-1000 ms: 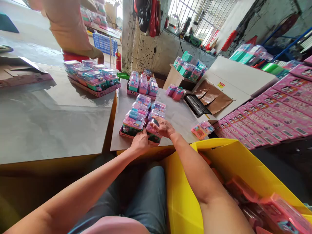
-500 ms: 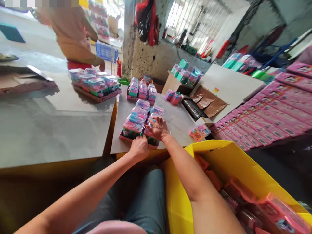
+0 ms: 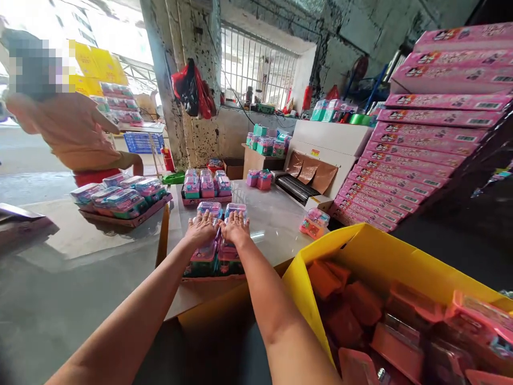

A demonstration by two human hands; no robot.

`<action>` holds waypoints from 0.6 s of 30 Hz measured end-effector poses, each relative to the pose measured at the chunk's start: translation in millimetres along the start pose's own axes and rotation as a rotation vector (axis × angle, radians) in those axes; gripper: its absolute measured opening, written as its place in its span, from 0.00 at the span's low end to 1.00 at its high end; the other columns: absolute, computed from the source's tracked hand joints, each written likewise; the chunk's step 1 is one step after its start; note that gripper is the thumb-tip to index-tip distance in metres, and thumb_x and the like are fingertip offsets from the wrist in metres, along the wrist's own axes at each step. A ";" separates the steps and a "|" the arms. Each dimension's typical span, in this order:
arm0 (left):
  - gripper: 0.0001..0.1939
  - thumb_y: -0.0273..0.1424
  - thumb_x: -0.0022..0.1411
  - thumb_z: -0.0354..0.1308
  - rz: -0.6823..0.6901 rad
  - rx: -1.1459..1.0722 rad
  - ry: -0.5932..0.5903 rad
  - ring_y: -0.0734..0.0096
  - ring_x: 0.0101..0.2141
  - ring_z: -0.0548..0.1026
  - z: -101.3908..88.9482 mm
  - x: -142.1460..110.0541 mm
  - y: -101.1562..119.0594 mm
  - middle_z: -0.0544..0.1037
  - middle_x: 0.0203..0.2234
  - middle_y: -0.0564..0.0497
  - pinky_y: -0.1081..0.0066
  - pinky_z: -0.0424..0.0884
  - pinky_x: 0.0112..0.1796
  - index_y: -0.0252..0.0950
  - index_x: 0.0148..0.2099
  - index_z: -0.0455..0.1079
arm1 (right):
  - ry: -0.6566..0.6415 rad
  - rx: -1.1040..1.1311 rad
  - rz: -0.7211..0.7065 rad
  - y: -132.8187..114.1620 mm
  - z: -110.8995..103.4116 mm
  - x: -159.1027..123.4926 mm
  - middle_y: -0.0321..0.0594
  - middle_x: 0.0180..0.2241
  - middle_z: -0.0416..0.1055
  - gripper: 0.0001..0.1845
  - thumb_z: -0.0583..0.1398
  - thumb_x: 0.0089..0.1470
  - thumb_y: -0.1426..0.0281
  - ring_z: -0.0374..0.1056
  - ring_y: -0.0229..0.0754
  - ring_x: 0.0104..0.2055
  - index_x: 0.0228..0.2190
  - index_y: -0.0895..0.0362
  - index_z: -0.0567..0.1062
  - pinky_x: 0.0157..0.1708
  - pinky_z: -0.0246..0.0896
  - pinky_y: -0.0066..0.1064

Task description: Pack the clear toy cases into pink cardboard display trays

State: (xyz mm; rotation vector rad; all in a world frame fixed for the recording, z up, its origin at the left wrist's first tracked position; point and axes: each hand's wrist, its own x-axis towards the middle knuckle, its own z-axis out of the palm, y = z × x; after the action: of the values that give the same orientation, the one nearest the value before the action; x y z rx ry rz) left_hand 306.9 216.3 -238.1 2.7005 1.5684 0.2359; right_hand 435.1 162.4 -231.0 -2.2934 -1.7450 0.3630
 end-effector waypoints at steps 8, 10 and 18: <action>0.32 0.42 0.72 0.35 -0.003 -0.040 -0.084 0.42 0.70 0.45 -13.8 23.1 -7.5 0.48 0.71 0.39 0.36 0.51 0.62 0.36 0.72 0.54 | 0.063 -0.002 0.018 0.8 -2.0 20.2 0.49 0.72 0.33 0.43 0.35 0.67 0.49 0.28 0.54 0.75 0.70 0.68 0.45 0.70 0.23 0.58; 0.32 0.41 0.72 0.34 -0.039 -0.053 -0.073 0.44 0.71 0.39 -10.5 35.3 -10.0 0.43 0.72 0.41 0.37 0.46 0.64 0.34 0.73 0.50 | 0.099 -0.022 0.053 1.2 0.5 31.7 0.48 0.72 0.34 0.43 0.35 0.67 0.49 0.28 0.53 0.75 0.70 0.68 0.46 0.70 0.23 0.58; 0.32 0.42 0.72 0.37 -0.071 -0.210 -0.081 0.44 0.71 0.38 -0.5 45.2 -6.5 0.47 0.72 0.43 0.39 0.41 0.66 0.34 0.72 0.53 | 0.182 0.096 0.030 0.3 12.9 53.7 0.54 0.71 0.39 0.44 0.48 0.64 0.50 0.33 0.57 0.74 0.67 0.71 0.52 0.70 0.26 0.58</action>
State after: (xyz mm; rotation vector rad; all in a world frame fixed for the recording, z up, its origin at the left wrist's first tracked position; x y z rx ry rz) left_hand 323.2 258.6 -232.5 2.4604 1.5205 0.2699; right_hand 444.9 214.6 -246.1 -2.2115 -1.5727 0.2301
